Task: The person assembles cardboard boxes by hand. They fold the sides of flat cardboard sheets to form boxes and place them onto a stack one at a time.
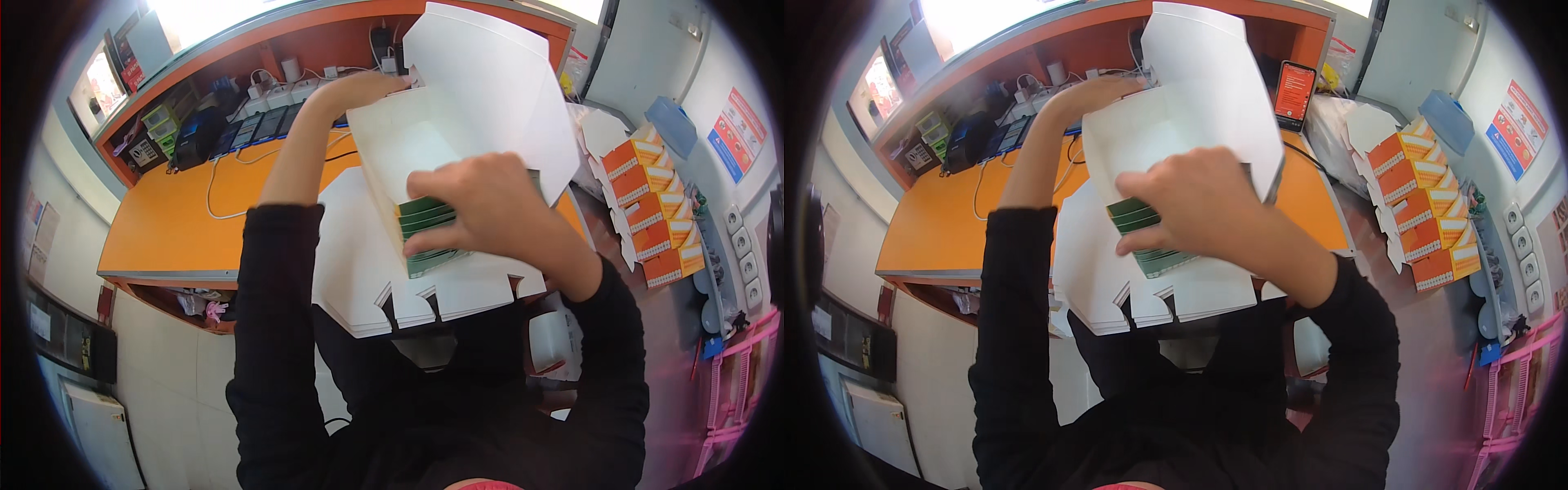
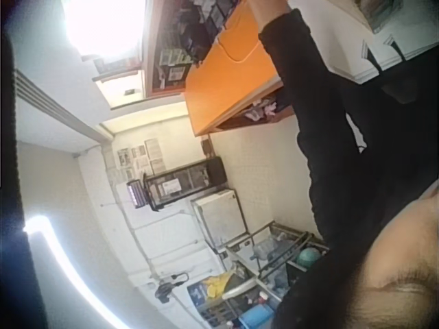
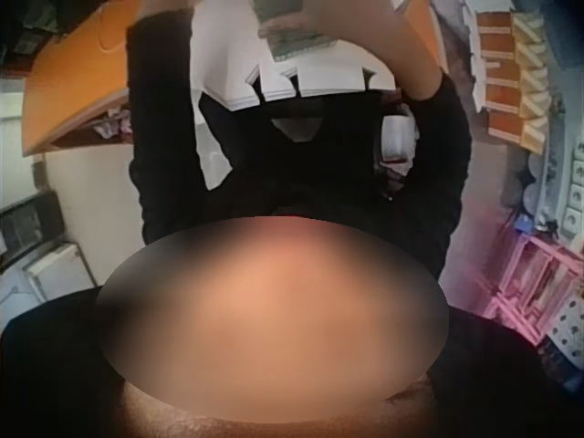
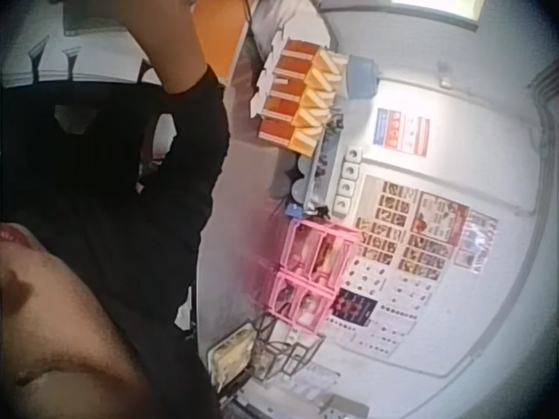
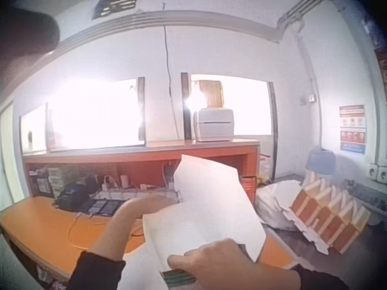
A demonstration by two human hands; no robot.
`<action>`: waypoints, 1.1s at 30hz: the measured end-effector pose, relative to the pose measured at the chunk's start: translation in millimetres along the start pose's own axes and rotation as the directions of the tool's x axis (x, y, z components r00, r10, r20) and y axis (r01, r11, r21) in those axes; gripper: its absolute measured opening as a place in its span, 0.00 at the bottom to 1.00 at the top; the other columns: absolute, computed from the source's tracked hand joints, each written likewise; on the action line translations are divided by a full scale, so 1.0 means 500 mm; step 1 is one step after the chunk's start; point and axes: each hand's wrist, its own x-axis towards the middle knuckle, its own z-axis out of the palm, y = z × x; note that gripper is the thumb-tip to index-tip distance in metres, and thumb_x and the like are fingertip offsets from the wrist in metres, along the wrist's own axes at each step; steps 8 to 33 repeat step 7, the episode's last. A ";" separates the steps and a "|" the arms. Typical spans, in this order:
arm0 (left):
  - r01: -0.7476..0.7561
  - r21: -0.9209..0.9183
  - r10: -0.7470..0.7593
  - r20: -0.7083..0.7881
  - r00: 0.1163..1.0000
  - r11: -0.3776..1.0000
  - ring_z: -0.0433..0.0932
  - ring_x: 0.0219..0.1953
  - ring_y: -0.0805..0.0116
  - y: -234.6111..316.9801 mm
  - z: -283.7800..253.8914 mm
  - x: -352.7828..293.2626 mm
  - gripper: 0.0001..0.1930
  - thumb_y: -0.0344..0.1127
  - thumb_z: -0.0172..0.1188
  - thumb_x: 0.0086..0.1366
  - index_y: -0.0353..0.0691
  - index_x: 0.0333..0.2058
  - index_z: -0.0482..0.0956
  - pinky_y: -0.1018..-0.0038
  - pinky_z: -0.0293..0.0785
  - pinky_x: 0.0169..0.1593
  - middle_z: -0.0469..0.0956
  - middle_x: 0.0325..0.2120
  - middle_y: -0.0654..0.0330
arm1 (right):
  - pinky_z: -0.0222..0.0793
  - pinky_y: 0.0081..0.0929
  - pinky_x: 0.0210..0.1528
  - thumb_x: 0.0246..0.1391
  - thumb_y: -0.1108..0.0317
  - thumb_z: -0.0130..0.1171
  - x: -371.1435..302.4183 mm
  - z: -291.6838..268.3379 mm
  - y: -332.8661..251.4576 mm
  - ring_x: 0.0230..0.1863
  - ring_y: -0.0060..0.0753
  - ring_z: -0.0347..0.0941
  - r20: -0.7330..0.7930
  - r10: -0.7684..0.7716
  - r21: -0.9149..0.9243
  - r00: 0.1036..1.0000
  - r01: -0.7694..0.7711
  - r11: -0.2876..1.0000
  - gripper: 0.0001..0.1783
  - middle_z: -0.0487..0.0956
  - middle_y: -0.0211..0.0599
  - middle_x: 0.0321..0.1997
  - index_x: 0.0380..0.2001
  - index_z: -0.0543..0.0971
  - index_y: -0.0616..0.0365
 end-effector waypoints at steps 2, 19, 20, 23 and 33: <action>0.123 0.161 -0.152 0.187 0.971 0.979 0.72 0.53 0.52 0.030 0.009 0.023 0.27 0.56 0.47 0.65 0.39 0.50 0.77 0.63 0.65 0.55 0.74 0.51 0.45 | 0.71 0.35 0.27 0.37 0.41 0.67 -0.009 0.014 0.004 0.25 0.41 0.78 -0.007 0.035 -0.010 0.999 -0.035 0.999 0.25 0.77 0.33 0.20 0.28 0.76 0.50; 0.026 0.210 -0.083 0.269 0.960 0.977 0.69 0.57 0.49 0.006 0.031 0.060 0.36 0.67 0.43 0.63 0.40 0.52 0.76 0.60 0.61 0.59 0.71 0.54 0.44 | 0.71 0.36 0.27 0.36 0.42 0.68 -0.017 0.019 0.017 0.27 0.44 0.79 0.001 0.069 0.025 0.998 -0.069 0.997 0.26 0.78 0.34 0.20 0.29 0.76 0.50; 0.026 0.210 -0.083 0.269 0.960 0.977 0.69 0.57 0.49 0.006 0.031 0.060 0.36 0.67 0.43 0.63 0.40 0.52 0.76 0.60 0.61 0.59 0.71 0.54 0.44 | 0.71 0.36 0.27 0.36 0.42 0.68 -0.017 0.019 0.017 0.27 0.44 0.79 0.001 0.069 0.025 0.998 -0.069 0.997 0.26 0.78 0.34 0.20 0.29 0.76 0.50; 0.026 0.210 -0.083 0.269 0.960 0.977 0.69 0.57 0.49 0.006 0.031 0.060 0.36 0.67 0.43 0.63 0.40 0.52 0.76 0.60 0.61 0.59 0.71 0.54 0.44 | 0.71 0.36 0.27 0.36 0.42 0.68 -0.017 0.019 0.017 0.27 0.44 0.79 0.001 0.069 0.025 0.998 -0.069 0.997 0.26 0.78 0.34 0.20 0.29 0.76 0.50; 0.026 0.210 -0.083 0.269 0.960 0.977 0.69 0.57 0.49 0.006 0.031 0.060 0.36 0.67 0.43 0.63 0.40 0.52 0.76 0.60 0.61 0.59 0.71 0.54 0.44 | 0.71 0.36 0.27 0.36 0.42 0.68 -0.017 0.019 0.017 0.27 0.44 0.79 0.001 0.069 0.025 0.998 -0.069 0.997 0.26 0.78 0.34 0.20 0.29 0.76 0.50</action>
